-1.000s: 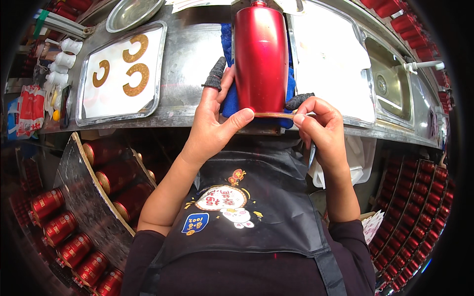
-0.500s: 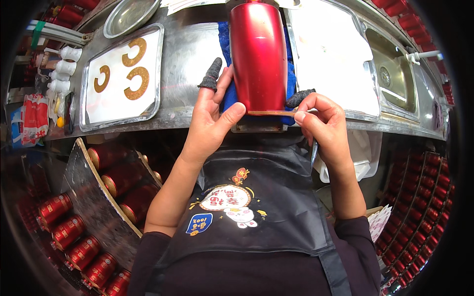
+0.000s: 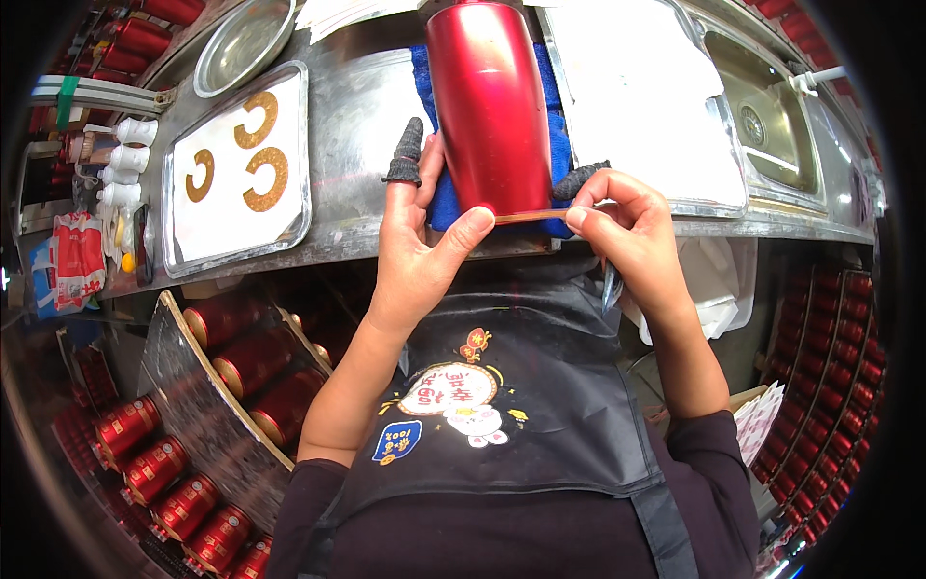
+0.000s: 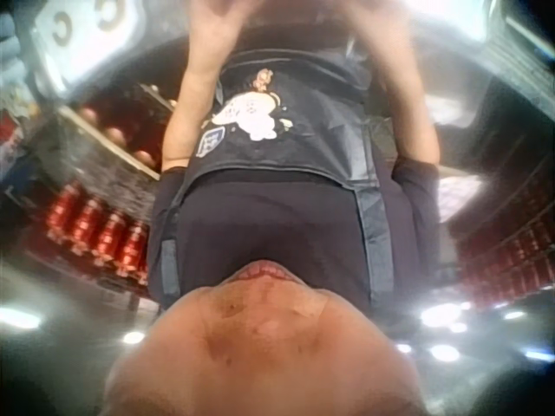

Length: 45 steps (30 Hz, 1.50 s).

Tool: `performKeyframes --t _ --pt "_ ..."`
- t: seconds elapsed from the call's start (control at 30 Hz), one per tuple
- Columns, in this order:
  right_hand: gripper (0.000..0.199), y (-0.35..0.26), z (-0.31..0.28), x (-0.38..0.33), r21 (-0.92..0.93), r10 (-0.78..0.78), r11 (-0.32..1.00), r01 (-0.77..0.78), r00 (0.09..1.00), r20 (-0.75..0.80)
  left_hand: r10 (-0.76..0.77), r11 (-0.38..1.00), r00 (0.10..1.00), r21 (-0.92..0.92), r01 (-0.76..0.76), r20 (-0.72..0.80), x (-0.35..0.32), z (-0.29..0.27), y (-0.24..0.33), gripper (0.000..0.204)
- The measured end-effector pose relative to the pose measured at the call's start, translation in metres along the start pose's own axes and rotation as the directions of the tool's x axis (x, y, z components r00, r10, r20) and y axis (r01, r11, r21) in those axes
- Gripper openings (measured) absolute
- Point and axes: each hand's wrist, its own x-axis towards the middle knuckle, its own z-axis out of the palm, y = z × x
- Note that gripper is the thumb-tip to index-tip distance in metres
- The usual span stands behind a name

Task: The person picks up a red cylindrical container, wipes its surface with a blue cloth, and applies a gold crescent-shaped sticker to the neck. They smooth the sticker with fingers and a cloth, then place the container back on a rack. The process repeats with another container.

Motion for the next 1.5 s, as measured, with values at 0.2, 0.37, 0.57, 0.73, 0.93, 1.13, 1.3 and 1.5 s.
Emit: performKeyframes --t 0.2,0.37,0.57,0.73,0.93,1.13,1.3,1.5 --pt "0.009 0.008 0.001 0.005 0.010 0.032 0.999 -0.032 0.999 0.004 0.033 0.999 0.999 0.017 -0.033 -0.008 -0.001 -0.001 -0.003 0.088" --pt "0.010 0.010 0.002 0.005 0.013 0.032 0.999 -0.032 0.999 -0.008 0.053 0.997 0.998 0.051 -0.051 -0.029 -0.003 -0.001 -0.003 0.088" --pt "0.011 0.011 0.002 0.006 0.021 0.001 1.000 -0.001 1.000 0.000 0.435 0.431 0.863 0.782 -0.450 0.256 -0.022 0.000 0.004 0.048" --pt "0.009 0.013 0.003 0.007 0.032 0.020 0.999 -0.021 1.000 0.010 0.451 0.252 0.877 0.919 -0.303 0.165 -0.035 0.006 -0.005 0.026" --pt "0.010 0.017 0.003 0.009 0.021 -0.010 1.000 0.010 1.000 0.012 0.434 0.345 0.899 0.909 -0.232 0.065 -0.046 0.001 -0.010 0.029" --pt "0.009 0.021 0.002 0.012 0.035 -0.035 0.999 0.034 0.999 0.021 0.445 0.310 0.894 0.927 -0.213 0.056 -0.049 0.006 -0.007 0.028" --pt "0.008 0.024 0.002 0.013 0.051 -0.053 0.997 0.052 0.999 0.013 0.478 0.162 0.858 0.942 -0.295 0.186 -0.039 0.011 0.003 0.024" --pt "0.008 0.026 0.000 0.014 0.060 -0.033 0.998 0.031 0.999 0.036 0.458 0.062 0.838 0.930 -0.363 0.297 -0.027 0.020 0.016 0.027"
